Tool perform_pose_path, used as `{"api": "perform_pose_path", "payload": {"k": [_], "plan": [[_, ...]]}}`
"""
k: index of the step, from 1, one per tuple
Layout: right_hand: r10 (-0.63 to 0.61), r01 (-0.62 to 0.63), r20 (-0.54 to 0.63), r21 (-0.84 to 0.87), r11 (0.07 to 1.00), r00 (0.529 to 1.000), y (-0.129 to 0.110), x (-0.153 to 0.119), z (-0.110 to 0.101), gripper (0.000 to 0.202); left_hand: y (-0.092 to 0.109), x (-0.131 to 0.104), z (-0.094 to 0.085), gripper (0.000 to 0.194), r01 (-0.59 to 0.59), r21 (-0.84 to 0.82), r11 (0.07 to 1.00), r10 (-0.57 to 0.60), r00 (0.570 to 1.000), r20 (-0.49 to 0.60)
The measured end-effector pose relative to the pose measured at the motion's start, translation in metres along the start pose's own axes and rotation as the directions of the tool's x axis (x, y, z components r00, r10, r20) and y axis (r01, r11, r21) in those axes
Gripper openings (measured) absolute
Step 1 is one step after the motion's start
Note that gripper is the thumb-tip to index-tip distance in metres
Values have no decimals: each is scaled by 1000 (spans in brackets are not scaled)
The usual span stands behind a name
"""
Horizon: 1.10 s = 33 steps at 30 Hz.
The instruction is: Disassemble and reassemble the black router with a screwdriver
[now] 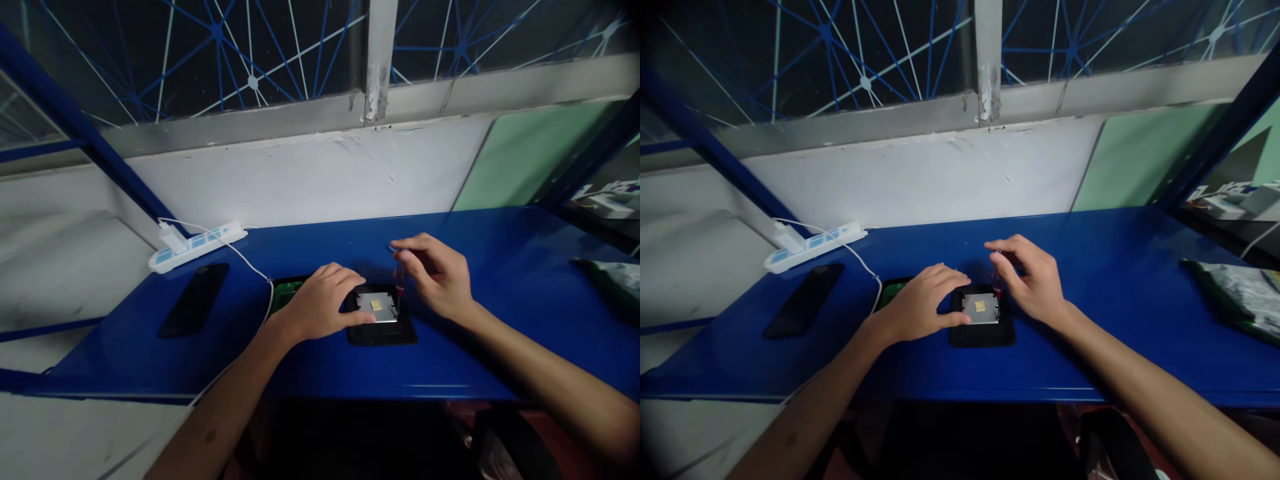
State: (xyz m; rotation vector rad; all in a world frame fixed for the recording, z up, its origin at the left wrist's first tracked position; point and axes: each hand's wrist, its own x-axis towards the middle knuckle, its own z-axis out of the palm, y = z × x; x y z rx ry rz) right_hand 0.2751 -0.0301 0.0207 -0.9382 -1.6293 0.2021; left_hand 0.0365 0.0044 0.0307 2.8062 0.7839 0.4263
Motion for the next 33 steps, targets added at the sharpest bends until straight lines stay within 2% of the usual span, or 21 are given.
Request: {"api": "perform_pose_path", "payload": {"k": [11, 18, 22, 27, 29, 33], "plan": [[8, -9, 11, 56, 998, 1000, -4, 2, 1, 18, 3, -5, 4, 89, -22, -24, 999, 23, 998, 59], [33, -42, 65, 141, 989, 997, -11, -2, -4, 24, 1, -6, 9, 91, -44, -23, 999, 47, 993, 112], [10, -40, 130, 226, 973, 991, -14, 1, -6, 19, 1, -6, 9, 95, -47, -40, 998, 52, 992, 118], [140, -286, 308, 501, 817, 941, -16, 10, -5, 13, 1, -7, 9, 91, -47, -68, 997, 54, 992, 112], [174, -342, 348, 513, 788, 921, -16, 12, -5, 12, 2, -7, 9, 90, -46, -69, 997, 54, 992, 118], [229, -407, 370, 527, 746, 900, -13, 13, -8, 23, 3, -6, 8, 89, -39, -74, 997, 48, 990, 135]]}}
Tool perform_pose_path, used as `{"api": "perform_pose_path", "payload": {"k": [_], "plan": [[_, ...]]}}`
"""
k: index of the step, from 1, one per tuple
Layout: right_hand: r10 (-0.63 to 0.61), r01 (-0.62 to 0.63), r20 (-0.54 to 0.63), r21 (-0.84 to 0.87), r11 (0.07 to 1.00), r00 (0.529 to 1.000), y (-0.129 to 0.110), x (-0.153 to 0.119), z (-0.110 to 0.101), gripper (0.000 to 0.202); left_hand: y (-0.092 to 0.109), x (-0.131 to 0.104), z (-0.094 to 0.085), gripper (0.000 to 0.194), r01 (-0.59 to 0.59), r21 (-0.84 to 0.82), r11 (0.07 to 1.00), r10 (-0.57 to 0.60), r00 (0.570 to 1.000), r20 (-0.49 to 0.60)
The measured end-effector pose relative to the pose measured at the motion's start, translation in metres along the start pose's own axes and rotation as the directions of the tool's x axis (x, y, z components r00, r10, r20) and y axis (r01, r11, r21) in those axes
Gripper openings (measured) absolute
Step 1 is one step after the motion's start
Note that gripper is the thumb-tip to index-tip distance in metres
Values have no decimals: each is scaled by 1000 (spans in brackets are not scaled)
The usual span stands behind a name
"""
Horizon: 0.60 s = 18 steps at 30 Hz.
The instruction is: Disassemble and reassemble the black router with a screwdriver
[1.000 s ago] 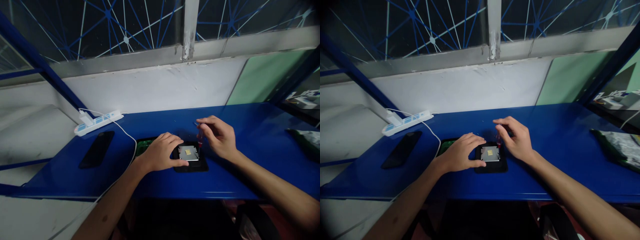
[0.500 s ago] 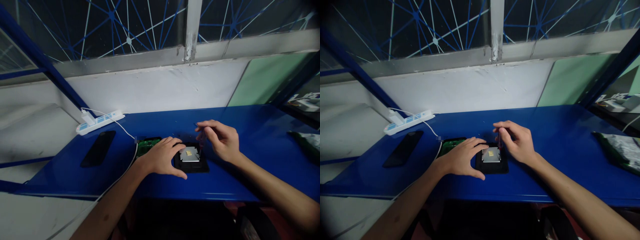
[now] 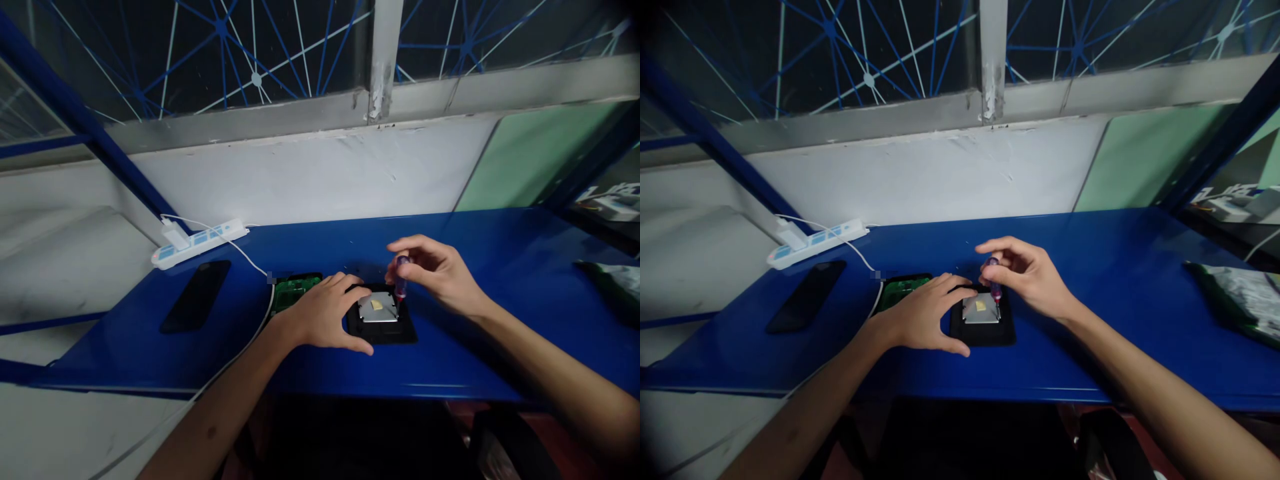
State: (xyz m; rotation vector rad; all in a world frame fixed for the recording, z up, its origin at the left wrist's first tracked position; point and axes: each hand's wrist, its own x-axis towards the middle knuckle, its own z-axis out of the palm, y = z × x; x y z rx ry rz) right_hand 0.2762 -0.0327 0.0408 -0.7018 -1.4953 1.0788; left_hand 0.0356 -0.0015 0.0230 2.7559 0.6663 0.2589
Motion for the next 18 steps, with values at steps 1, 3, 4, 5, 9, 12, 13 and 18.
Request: {"api": "perform_pose_path", "payload": {"k": [1, 3, 4, 5, 9, 12, 13, 18], "plan": [[9, -9, 15, 21, 1000, 1000, 0, 0, -1, 25, 0, 0, 0, 88, 1, -4, 1000, -1, 1000, 2], [20, -25, 83, 57, 998, 996, -1, 0, -2, 24, 0, 1, -1, 87, -2, -15, 1000, 2, 1000, 2], [28, -36, 123, 66, 997, 992, -2, -1, -2, 21, 0, 1, -1, 87, -3, -20, 1000, 3, 1000, 0], [39, -50, 156, 68, 996, 987, -2, -1, -1, 18, 0, 1, -1, 87, -5, -25, 1000, 5, 1000, -4], [111, -132, 187, 106, 986, 976, -2, -4, 3, 15, 0, 1, -2, 87, -8, -40, 999, 8, 1000, -5], [83, -114, 169, 185, 976, 982, 1, -4, 3, 18, 0, 1, -2, 88, -7, -37, 999, 8, 1000, 1], [65, -94, 151, 196, 976, 986, 3, -3, 2, 19, 0, 1, -2, 88, -6, -35, 999, 6, 1000, 1], [118, -135, 92, 210, 968, 989, 5, -1, 2, 16, 1, 1, -2, 86, 2, -24, 1000, -2, 1000, 1]]}}
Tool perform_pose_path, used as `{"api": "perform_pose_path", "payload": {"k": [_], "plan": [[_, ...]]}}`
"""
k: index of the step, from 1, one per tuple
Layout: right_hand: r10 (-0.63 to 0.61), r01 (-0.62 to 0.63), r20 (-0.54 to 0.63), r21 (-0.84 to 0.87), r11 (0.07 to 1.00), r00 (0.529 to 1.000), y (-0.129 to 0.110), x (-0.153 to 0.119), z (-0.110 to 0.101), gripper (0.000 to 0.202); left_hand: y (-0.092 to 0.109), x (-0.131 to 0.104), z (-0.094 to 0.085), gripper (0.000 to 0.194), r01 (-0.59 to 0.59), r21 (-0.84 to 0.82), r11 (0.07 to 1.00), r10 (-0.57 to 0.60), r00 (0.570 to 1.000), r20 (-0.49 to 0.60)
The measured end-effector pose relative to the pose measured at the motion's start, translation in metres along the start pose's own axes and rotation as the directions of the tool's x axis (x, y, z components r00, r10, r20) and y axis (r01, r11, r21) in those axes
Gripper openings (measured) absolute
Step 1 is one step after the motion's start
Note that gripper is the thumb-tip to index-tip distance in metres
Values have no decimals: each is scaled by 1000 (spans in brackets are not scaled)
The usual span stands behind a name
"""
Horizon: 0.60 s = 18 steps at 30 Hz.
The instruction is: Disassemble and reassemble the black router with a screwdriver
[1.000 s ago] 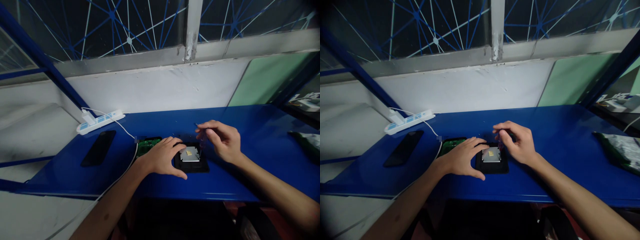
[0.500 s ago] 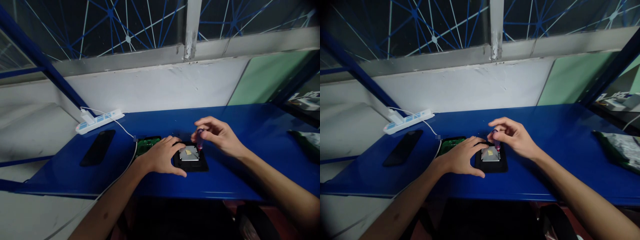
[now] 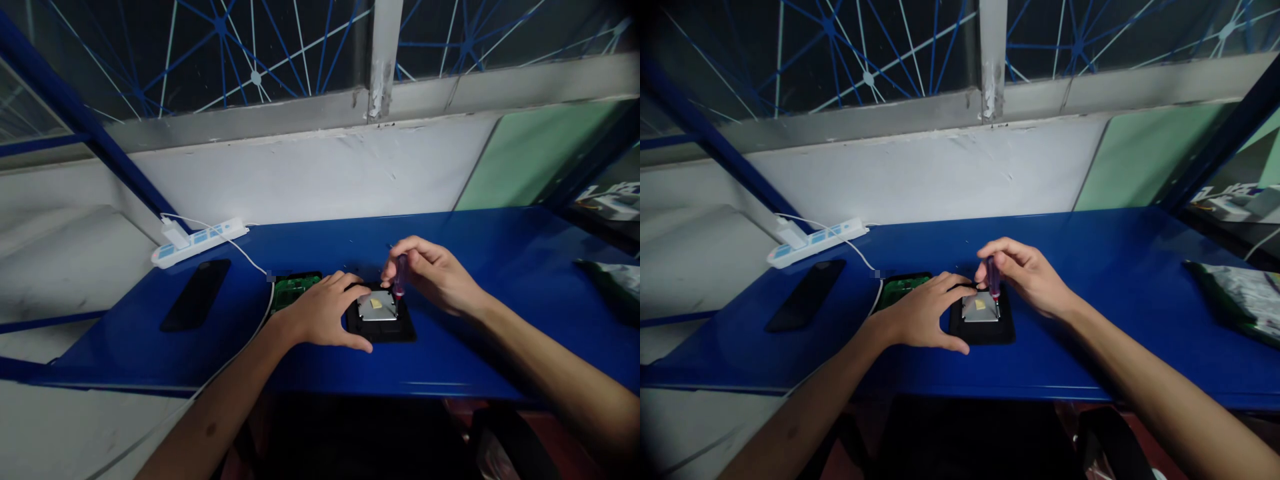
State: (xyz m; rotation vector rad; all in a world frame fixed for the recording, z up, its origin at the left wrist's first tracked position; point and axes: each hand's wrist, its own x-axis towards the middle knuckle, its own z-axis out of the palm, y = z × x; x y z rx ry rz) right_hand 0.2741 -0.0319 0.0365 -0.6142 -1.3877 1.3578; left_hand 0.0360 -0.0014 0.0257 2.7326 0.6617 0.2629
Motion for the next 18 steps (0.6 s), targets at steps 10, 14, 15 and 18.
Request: {"api": "perform_pose_path", "payload": {"k": [10, 14, 15, 18], "plan": [[-21, 21, 14, -1, 1000, 1000, 0, -1, -5, 24, -1, -1, 3, 91, 15, 16, 1000, -15, 1000, 8], [8, -7, 18, -26, 1000, 1000, 1, -1, -2, 17, 0, 0, 1, 89, 14, 15, 1000, -14, 1000, 3], [11, -11, 25, -14, 1000, 1000, 1, -1, -1, 18, 0, 0, 1, 89, 12, 12, 1000, -12, 1000, 2], [24, -25, 36, 30, 999, 999, 1, -1, 1, 24, 0, 0, 0, 88, 14, 0, 1000, -14, 1000, 1]]}}
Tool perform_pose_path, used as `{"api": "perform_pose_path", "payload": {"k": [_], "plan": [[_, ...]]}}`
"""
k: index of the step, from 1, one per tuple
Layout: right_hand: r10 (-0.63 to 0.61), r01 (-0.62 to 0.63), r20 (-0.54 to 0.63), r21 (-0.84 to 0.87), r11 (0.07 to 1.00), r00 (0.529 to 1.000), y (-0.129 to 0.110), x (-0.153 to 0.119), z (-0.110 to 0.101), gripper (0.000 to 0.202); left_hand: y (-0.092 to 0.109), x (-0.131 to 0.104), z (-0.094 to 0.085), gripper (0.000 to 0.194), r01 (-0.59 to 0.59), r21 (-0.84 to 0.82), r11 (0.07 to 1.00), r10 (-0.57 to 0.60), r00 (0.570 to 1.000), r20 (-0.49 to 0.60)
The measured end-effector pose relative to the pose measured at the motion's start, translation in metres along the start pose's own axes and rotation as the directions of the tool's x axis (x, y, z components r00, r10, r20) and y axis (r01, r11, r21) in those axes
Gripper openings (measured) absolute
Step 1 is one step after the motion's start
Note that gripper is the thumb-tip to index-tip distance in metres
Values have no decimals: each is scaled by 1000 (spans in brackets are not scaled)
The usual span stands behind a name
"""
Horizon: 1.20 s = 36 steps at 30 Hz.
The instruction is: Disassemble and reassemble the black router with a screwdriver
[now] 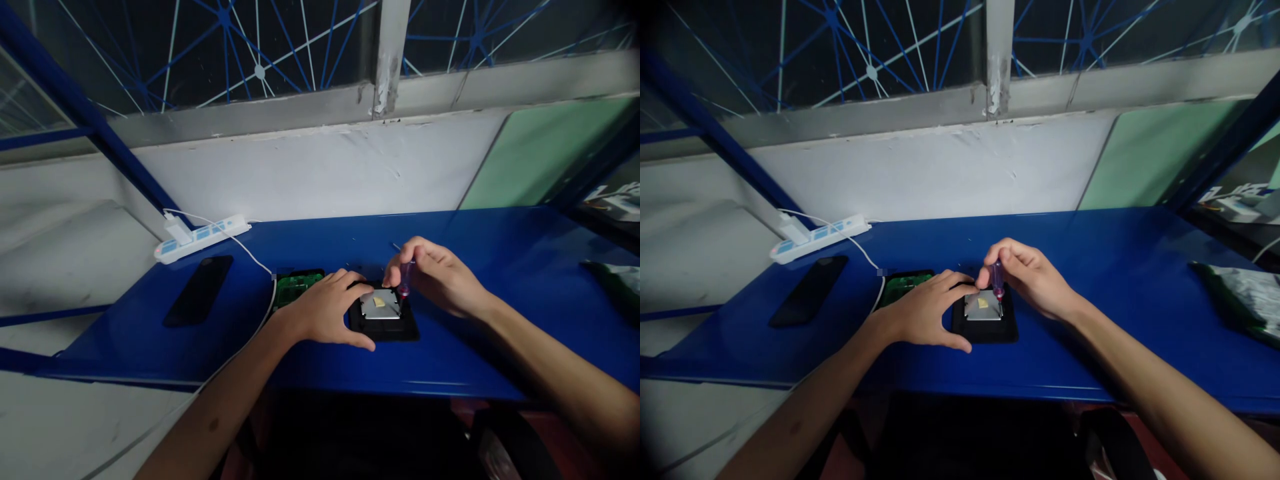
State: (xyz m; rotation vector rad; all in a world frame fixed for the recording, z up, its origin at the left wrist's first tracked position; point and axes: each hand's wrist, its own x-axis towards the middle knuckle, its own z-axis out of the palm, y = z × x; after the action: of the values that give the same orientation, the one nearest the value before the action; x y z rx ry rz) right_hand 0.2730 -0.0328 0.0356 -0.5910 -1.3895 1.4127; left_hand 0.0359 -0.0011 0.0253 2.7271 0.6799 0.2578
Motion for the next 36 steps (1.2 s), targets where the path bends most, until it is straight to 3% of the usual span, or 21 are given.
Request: {"api": "perform_pose_path", "payload": {"k": [4, 11, 16, 20, 25, 33, 36], "plan": [[-37, 37, 0, 2, 999, 999, -2, 0, -3, 35, -1, -1, 1, 90, 9, -11, 1000, -9, 1000, 5], [-46, 45, -10, -58, 997, 999, -2, -1, -4, 16, -1, -1, 2, 91, -5, 11, 1000, 5, 1000, 2], [-13, 8, -58, -85, 996, 998, -2, 0, 0, 25, 0, 0, 0, 89, -6, 8, 1000, 6, 1000, 4], [-77, 73, -23, -126, 989, 997, -3, -1, -4, 34, -2, -2, 2, 91, -1, -4, 1000, 1, 1000, -3], [-64, 56, -33, -189, 980, 997, -3, -1, -6, 19, -3, -2, 4, 90, -19, 1, 1000, 19, 1000, -15], [-94, 88, -33, -145, 986, 995, -1, -1, -6, 35, -1, -1, 1, 88, -15, -4, 1000, 15, 1000, -5], [-122, 119, -2, -201, 972, 993, -3, -2, -8, 25, -1, -2, 2, 89, -17, -2, 1000, 17, 1000, -10]]}}
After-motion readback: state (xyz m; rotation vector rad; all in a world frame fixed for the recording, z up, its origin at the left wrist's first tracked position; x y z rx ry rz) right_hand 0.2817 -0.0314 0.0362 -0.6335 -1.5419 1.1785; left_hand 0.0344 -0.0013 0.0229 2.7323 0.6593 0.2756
